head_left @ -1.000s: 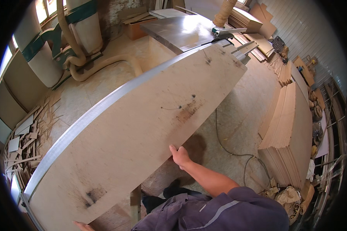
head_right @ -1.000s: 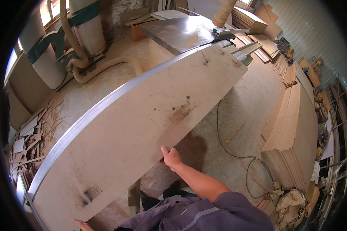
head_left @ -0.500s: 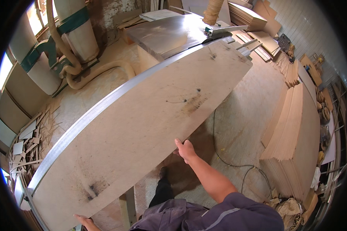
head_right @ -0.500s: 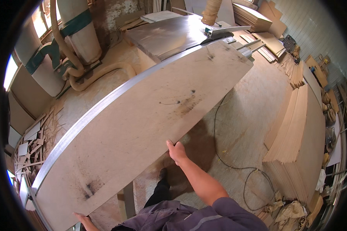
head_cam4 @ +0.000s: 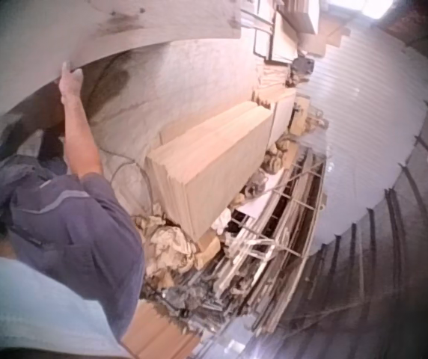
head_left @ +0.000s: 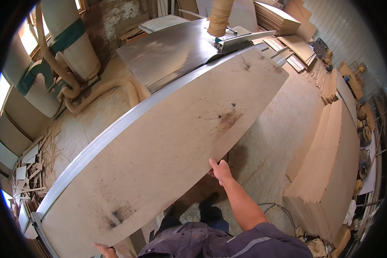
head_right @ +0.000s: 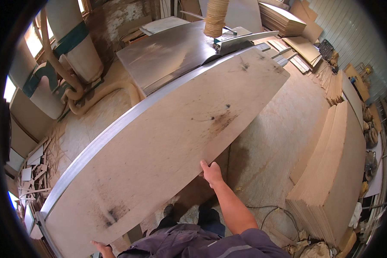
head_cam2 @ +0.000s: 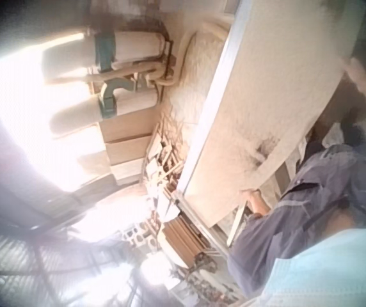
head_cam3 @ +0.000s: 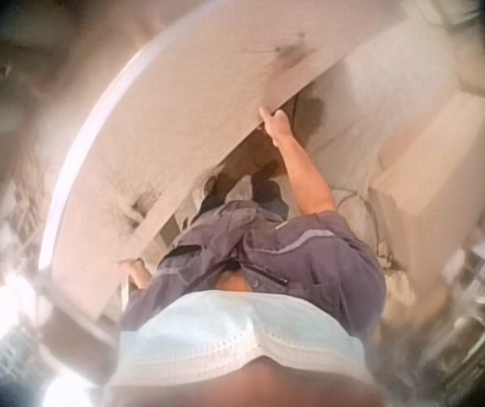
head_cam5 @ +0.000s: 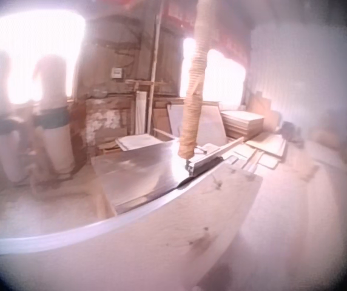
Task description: The person repeatedly feeds long wooden planks through a table saw, guiding them with both hands along the fence and removing the cut pieces. The person stacks the cut planks on the floor beside the saw.
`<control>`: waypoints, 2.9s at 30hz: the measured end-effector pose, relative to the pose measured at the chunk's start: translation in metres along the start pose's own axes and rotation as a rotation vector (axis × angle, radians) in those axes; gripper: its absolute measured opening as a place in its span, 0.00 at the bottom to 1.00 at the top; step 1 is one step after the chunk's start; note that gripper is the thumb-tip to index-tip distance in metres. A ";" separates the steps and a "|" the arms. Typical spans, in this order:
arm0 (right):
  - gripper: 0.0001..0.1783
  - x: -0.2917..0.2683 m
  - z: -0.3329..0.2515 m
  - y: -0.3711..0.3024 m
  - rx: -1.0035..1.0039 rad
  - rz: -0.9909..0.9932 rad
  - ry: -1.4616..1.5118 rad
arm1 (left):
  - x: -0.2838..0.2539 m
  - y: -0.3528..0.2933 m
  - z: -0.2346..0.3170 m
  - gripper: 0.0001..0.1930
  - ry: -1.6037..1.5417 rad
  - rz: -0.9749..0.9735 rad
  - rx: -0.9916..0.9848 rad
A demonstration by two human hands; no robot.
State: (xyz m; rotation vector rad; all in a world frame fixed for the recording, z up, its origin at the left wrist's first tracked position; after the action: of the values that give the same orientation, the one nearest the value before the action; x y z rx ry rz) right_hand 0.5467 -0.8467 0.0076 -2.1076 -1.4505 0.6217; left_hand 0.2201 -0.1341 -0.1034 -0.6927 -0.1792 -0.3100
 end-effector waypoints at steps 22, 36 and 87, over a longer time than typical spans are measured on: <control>0.13 -0.328 -0.217 0.214 0.077 -0.207 -0.003 | 0.325 -0.292 -0.244 0.41 0.216 0.349 0.266; 0.16 -0.581 -0.318 0.438 0.104 -0.181 0.043 | 0.524 -0.493 -0.468 0.43 0.093 0.351 0.171; 0.40 -1.416 -0.657 1.252 0.461 -0.723 0.026 | 1.199 -1.055 -1.143 0.51 0.142 0.704 -0.008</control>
State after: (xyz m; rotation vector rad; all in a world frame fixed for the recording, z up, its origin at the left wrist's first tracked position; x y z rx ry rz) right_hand 1.3834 -2.6568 -0.1589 -1.1284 -1.7063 0.5573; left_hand 1.0571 -1.9090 -0.0215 -0.6967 0.2038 0.3147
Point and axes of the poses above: each hand's wrist, its own y-axis towards the middle knuckle, its own x-axis out of the palm, z = x × y, the point moved 2 cm from there along y, towards the middle knuckle, and after that the axes turned 3 degrees about y, right-handed, at the moved point
